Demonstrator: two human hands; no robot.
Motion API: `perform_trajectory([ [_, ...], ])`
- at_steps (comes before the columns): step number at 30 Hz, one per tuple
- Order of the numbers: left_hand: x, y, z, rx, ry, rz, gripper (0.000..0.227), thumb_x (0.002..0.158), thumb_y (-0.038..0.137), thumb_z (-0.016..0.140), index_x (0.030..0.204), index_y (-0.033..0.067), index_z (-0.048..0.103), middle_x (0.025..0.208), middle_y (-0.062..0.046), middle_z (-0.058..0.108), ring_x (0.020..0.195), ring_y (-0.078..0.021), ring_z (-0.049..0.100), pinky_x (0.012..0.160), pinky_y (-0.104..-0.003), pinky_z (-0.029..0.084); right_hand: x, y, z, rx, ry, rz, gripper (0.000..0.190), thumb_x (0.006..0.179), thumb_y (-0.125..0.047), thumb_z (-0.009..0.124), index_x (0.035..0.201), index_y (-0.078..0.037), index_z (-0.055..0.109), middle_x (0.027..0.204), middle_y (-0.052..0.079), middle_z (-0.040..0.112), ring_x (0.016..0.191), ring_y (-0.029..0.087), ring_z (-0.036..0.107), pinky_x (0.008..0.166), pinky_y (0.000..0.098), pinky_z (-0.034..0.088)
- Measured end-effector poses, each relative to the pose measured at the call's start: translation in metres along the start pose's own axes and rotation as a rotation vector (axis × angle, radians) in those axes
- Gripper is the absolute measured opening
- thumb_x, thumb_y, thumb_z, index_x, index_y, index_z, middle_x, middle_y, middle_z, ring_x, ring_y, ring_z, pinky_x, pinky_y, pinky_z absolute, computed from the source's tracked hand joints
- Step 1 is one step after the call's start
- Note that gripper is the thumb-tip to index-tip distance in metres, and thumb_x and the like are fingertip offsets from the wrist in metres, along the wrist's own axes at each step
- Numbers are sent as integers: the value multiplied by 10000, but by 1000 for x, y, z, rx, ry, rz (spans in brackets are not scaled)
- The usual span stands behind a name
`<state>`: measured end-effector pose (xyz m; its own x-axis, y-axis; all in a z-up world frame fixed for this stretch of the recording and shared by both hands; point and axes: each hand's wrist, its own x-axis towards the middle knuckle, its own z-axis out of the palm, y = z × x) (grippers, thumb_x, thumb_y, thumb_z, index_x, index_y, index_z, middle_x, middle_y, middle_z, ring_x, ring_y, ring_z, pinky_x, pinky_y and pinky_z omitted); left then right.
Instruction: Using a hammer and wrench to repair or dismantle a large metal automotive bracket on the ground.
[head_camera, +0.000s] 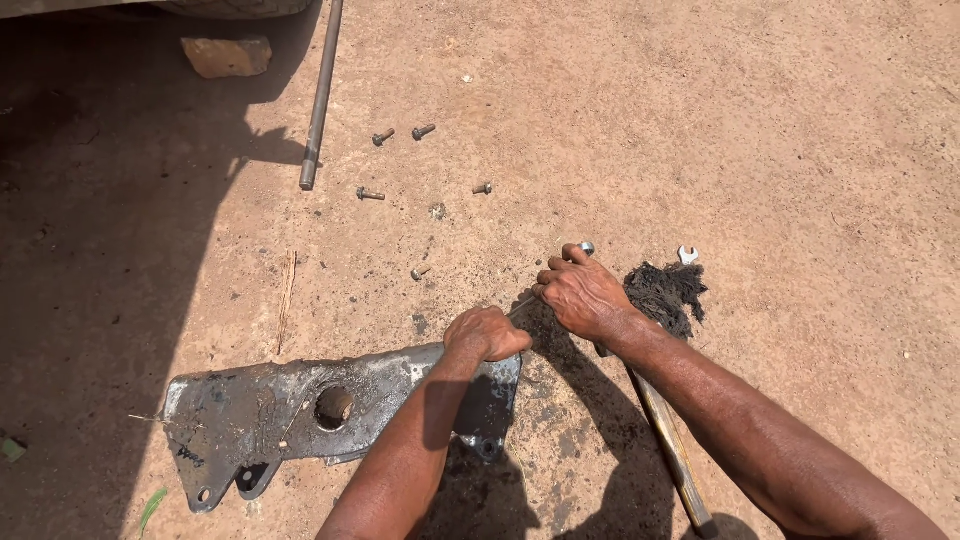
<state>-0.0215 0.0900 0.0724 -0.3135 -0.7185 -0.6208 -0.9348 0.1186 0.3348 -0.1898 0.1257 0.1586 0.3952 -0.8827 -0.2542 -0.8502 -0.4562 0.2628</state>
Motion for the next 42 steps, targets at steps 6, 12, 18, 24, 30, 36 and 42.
perform_trajectory([
  [6,8,-4,7,30,-3,35,427,764,447,654,961,88,774,857,-85,703,874,-250,703,729,-548,585,-17,1,29,118,381,-30,384,950,-117,549,1308,-175,676,1242,62,694,1197,199,605,1168,452,329],
  [12,-1,-4,2,4,-4,54,474,812,534,647,957,94,746,840,-74,683,870,-237,678,741,-540,554,-44,-15,34,373,537,367,460,975,-225,613,1429,-149,590,1426,133,545,1386,304,490,1219,514,295],
  [18,13,-7,12,17,22,56,363,765,462,656,848,118,739,727,-13,617,757,-197,639,657,-484,516,-5,-3,32,-175,382,81,493,856,-192,508,1327,-241,642,1596,88,453,1472,277,421,1216,538,177],
  [24,14,-8,12,-23,63,55,335,709,417,657,812,108,739,688,-8,596,701,-199,622,589,-457,478,10,-8,-4,-195,-10,5,312,1093,-187,445,1230,-140,722,1078,69,734,1096,168,646,1240,431,245],
  [30,2,-7,5,-17,52,65,317,682,391,663,816,114,741,699,-40,632,723,-214,634,595,-460,477,6,11,30,11,98,64,288,1000,-176,505,1102,-170,774,1002,17,748,1047,165,632,1168,414,327],
  [36,54,-32,35,-21,34,205,270,751,391,639,669,134,649,580,67,438,546,-137,391,522,-373,346,-21,22,102,372,107,184,321,1036,-193,467,1158,-233,761,1116,13,743,1107,198,634,1218,468,261],
  [42,58,-32,25,55,-80,116,312,777,385,670,661,98,709,560,26,551,539,-130,457,516,-384,313,-1,21,162,412,275,207,349,1038,-119,449,1209,-210,738,1236,71,714,1163,216,624,1238,495,240],
])
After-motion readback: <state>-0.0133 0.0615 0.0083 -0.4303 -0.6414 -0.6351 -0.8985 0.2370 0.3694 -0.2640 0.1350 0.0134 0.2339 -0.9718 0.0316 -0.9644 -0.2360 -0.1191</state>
